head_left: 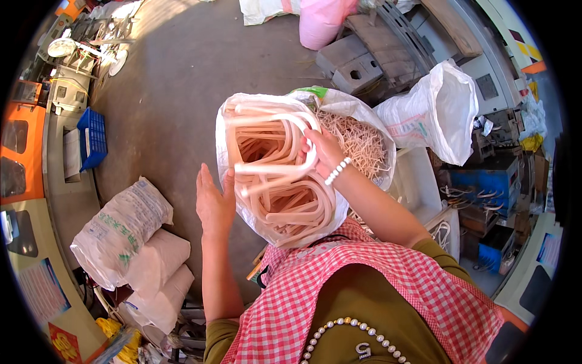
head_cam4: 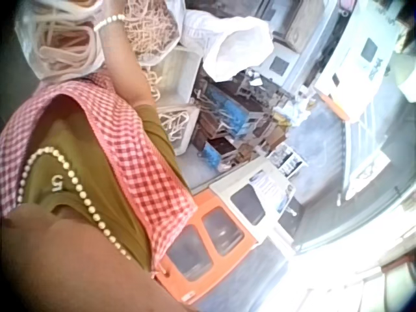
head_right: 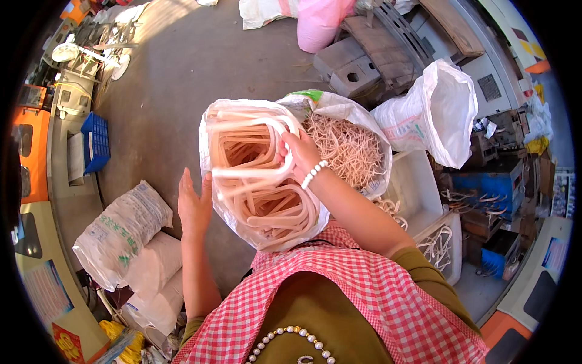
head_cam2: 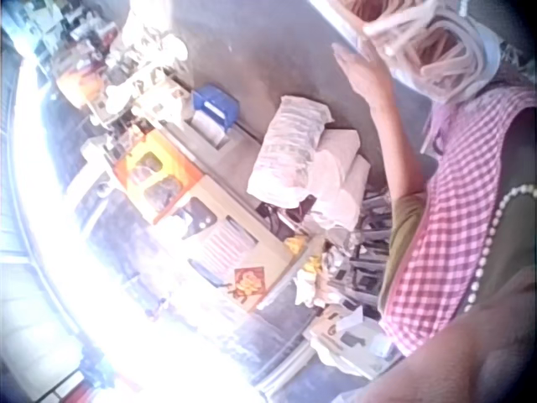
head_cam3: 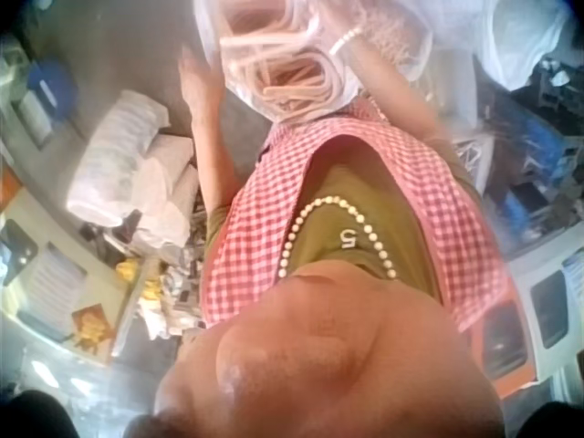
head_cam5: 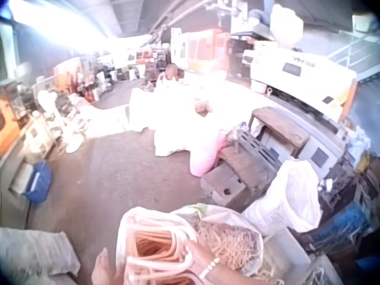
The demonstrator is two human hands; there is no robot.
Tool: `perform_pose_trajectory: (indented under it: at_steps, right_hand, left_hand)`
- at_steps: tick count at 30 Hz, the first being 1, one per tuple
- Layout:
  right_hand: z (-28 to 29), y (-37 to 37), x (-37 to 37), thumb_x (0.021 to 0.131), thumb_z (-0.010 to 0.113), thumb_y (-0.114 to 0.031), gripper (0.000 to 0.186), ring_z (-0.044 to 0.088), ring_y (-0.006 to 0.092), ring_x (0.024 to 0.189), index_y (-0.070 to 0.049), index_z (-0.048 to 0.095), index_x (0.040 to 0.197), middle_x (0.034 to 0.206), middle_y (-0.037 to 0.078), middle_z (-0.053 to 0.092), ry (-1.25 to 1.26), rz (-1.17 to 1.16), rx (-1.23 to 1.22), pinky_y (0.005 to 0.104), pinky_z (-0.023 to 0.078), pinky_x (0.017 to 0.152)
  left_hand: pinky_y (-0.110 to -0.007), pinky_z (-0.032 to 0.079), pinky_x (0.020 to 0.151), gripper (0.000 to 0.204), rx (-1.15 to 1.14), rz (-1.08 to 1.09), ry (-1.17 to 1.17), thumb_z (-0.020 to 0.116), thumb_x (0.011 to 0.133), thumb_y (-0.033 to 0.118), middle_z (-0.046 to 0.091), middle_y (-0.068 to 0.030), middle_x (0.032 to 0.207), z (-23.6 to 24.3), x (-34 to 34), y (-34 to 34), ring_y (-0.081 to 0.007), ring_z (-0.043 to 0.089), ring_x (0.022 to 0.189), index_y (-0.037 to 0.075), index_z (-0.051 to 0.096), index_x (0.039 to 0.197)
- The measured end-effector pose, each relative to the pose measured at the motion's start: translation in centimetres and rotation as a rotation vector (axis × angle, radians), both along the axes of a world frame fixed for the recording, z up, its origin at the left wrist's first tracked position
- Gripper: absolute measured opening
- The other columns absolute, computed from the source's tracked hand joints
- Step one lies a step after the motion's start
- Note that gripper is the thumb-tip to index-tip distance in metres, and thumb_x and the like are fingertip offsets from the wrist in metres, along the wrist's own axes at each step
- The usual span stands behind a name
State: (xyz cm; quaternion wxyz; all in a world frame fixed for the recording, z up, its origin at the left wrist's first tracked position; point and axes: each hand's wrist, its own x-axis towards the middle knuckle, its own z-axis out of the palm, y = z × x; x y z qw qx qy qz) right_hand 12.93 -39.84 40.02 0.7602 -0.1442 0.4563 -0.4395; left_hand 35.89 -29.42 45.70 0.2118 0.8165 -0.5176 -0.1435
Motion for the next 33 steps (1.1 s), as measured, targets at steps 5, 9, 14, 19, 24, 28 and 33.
perform_pose_trajectory:
  at_steps: [5,9,14,19,24,28,33]
  right_hand:
    - [-10.5,-1.4,-0.2,0.087,0.059,-0.022,0.042,0.064,0.0277,0.090,-0.001,0.049,0.122,0.101,0.017,0.065,0.792,0.089,-0.318,0.0384,0.051,0.082]
    - [-9.4,0.6,0.3,0.090,0.060,-0.023,0.043,0.059,0.0124,0.083,-0.001,0.046,0.125,0.097,0.008,0.062,1.034,0.150,-0.388,0.0272,0.050,0.075]
    - [-5.7,-1.5,3.3,0.088,0.060,-0.005,0.033,0.060,0.0167,0.079,0.000,0.048,0.118,0.096,0.009,0.061,0.372,-0.162,0.065,0.0327,0.053,0.068]
    - [-7.6,-1.4,3.7,0.086,0.063,-0.022,0.062,0.051,0.0366,0.113,0.006,0.034,0.133,0.126,0.027,0.049,0.914,-0.011,-0.216,0.0408,0.041,0.097]
    - [-5.9,2.2,0.2,0.085,0.064,-0.030,0.074,0.049,0.0420,0.118,0.005,0.030,0.140,0.129,0.030,0.049,1.273,0.303,-0.535,0.0425,0.037,0.104]
    - [-2.1,4.5,-0.5,0.079,0.072,-0.029,0.075,0.042,0.0392,0.126,0.000,0.037,0.139,0.135,0.026,0.043,1.414,0.564,-0.893,0.0444,0.035,0.107]
    - [-3.0,3.4,2.3,0.076,0.074,-0.021,0.066,0.051,0.0326,0.114,-0.004,0.042,0.132,0.123,0.017,0.053,1.386,0.694,-1.445,0.0450,0.035,0.102]
  left_hand:
    - [-0.045,0.047,0.086,0.048,0.305,0.035,0.060,0.060,0.089,0.038,0.061,-0.0234,0.113,-1.3,-0.9,-0.9,-0.0388,0.059,0.103,-0.002,0.055,0.116]
    - [-0.048,0.049,0.072,0.027,0.239,0.044,-0.052,0.058,0.088,0.027,0.066,-0.0209,0.089,-3.4,0.1,0.9,-0.0413,0.062,0.085,0.002,0.060,0.098]
    - [-0.048,0.048,0.067,0.022,0.106,0.088,-0.006,0.057,0.088,0.022,0.064,-0.0223,0.079,-2.8,-0.2,1.4,-0.0425,0.062,0.077,0.001,0.060,0.091]
    - [-0.046,0.046,0.065,0.024,0.074,0.105,-0.008,0.057,0.089,0.023,0.062,-0.0213,0.072,-3.0,-0.5,1.0,-0.0413,0.061,0.071,-0.001,0.061,0.089]
    - [-0.047,0.049,0.068,0.024,0.146,0.145,0.074,0.056,0.088,0.023,0.066,-0.0211,0.076,-2.2,-0.4,1.2,-0.0401,0.064,0.076,0.002,0.065,0.096]
    - [-0.047,0.049,0.069,0.025,0.142,0.160,0.085,0.055,0.088,0.024,0.066,-0.0211,0.077,-2.2,-0.4,1.4,-0.0404,0.064,0.077,0.002,0.065,0.095]
    - [-0.047,0.049,0.072,0.027,0.130,0.123,0.056,0.053,0.089,0.024,0.066,-0.0215,0.079,-2.0,-0.8,0.9,-0.0415,0.064,0.078,0.001,0.064,0.097]
